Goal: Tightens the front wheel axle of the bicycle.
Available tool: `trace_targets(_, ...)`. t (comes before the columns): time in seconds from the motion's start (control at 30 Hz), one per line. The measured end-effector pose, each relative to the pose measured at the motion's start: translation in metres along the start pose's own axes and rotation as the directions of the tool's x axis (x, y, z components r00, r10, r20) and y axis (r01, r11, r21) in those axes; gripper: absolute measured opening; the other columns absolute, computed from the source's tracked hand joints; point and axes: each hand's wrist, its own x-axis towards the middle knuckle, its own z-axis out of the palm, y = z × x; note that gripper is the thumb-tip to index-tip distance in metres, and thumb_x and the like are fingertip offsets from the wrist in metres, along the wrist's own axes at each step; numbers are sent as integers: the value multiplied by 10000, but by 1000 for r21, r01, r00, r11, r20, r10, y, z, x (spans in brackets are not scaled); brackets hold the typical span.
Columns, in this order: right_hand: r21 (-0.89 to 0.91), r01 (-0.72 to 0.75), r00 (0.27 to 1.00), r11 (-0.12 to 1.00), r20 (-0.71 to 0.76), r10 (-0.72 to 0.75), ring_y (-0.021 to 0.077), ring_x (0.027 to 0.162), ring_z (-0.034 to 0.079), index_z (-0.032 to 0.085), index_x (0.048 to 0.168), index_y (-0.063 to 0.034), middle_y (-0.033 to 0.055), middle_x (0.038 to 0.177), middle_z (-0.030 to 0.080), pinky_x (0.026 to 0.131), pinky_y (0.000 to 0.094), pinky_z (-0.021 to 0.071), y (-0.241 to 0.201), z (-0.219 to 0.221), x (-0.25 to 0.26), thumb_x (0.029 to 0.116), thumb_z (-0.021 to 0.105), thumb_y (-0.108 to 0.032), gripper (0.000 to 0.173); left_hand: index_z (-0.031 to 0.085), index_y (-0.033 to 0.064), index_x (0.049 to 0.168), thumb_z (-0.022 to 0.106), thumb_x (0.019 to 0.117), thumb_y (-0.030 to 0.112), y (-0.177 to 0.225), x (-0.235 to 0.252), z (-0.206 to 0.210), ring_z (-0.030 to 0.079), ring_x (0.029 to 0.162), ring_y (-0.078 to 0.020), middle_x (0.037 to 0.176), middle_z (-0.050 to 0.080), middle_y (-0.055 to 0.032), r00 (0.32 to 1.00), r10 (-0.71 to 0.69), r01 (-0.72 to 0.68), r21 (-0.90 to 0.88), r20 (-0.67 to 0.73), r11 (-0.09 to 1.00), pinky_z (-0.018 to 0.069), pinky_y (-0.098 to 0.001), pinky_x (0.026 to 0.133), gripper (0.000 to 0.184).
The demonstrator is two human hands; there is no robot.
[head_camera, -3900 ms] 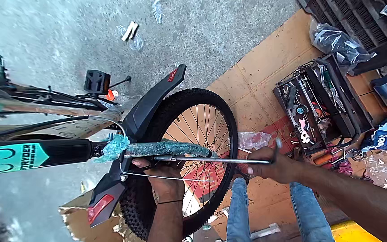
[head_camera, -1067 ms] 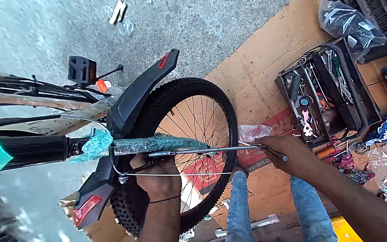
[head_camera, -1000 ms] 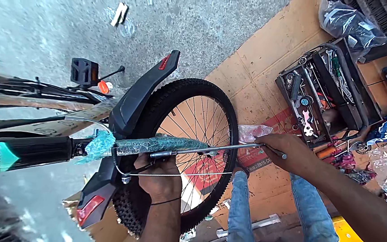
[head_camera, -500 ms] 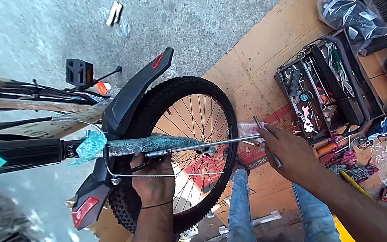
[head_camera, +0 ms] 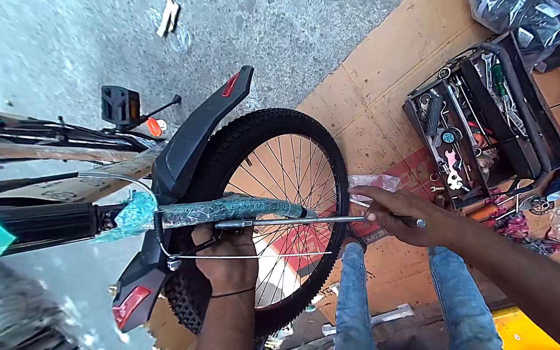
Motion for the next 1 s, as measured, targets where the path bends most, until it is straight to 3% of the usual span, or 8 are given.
trace_targets(0.03,26,-1,998,1000,63,-1,41,628,612,535,1473,-89,-37,806,686,579,233,548,4,-2,2,1099,471,-252,413,516,169,1185,251,1095,301,-1,0,-1,680,1022,-213,1092,669,-54,1000,13,-13,-9,3,1000,568,-464,908,309)
trace_targets(0.07,-15,33,996,999,88,-32,37,667,635,619,1387,-86,-31,838,704,616,226,566,8,-2,4,1090,499,-234,354,517,164,1194,255,1102,299,-1,-1,-1,683,1026,-216,1096,672,-61,1000,11,-11,-20,6,1000,573,-467,912,309)
trace_targets(0.17,-224,149,985,963,116,-125,94,787,667,674,1317,-112,10,937,724,739,312,573,29,-2,9,1065,509,-214,318,496,135,1250,278,1106,288,9,-4,5,655,1120,-269,1185,643,-108,998,-62,64,-65,31,996,543,-524,974,303)
trace_targets(0.33,-190,254,967,948,29,-254,88,777,678,710,1257,-79,19,903,738,735,307,578,61,5,23,1060,506,-189,305,502,130,1249,303,1094,278,14,-6,8,658,1129,-278,1202,644,-117,997,-77,77,-54,-3,996,546,-526,972,292)
trace_targets(0.7,-195,111,992,975,85,-95,77,754,661,724,1251,-134,-11,896,735,703,305,563,27,-14,21,1037,531,-174,290,526,128,1211,279,1105,369,-3,3,3,670,1075,-227,1122,659,-89,995,-102,101,-206,3,973,554,-470,966,361)
trace_targets(0.8,-240,62,997,969,62,-48,112,837,684,691,1306,-149,3,960,732,783,359,583,30,7,6,1066,504,-217,312,533,146,1198,258,1082,433,-2,2,-2,662,1091,-251,1134,659,-88,994,-106,109,-174,27,979,536,-528,964,414)
trace_targets(0.9,-309,8,999,951,-42,-22,94,863,684,687,1305,-176,-28,966,724,781,344,590,27,40,-15,1052,541,-236,299,528,129,1259,177,1014,498,-4,1,-12,603,1206,-309,1249,627,-124,986,-46,96,-324,160,941,452,-628,1035,564)
trace_targets(1.0,-411,8,994,912,-96,-52,84,825,661,677,1330,-171,-41,936,707,743,302,568,17,58,-26,1018,576,-232,334,577,112,1198,202,1008,445,-8,-5,-17,622,1184,-304,1208,656,-128,978,26,69,-441,205,895,465,-601,1040,537)
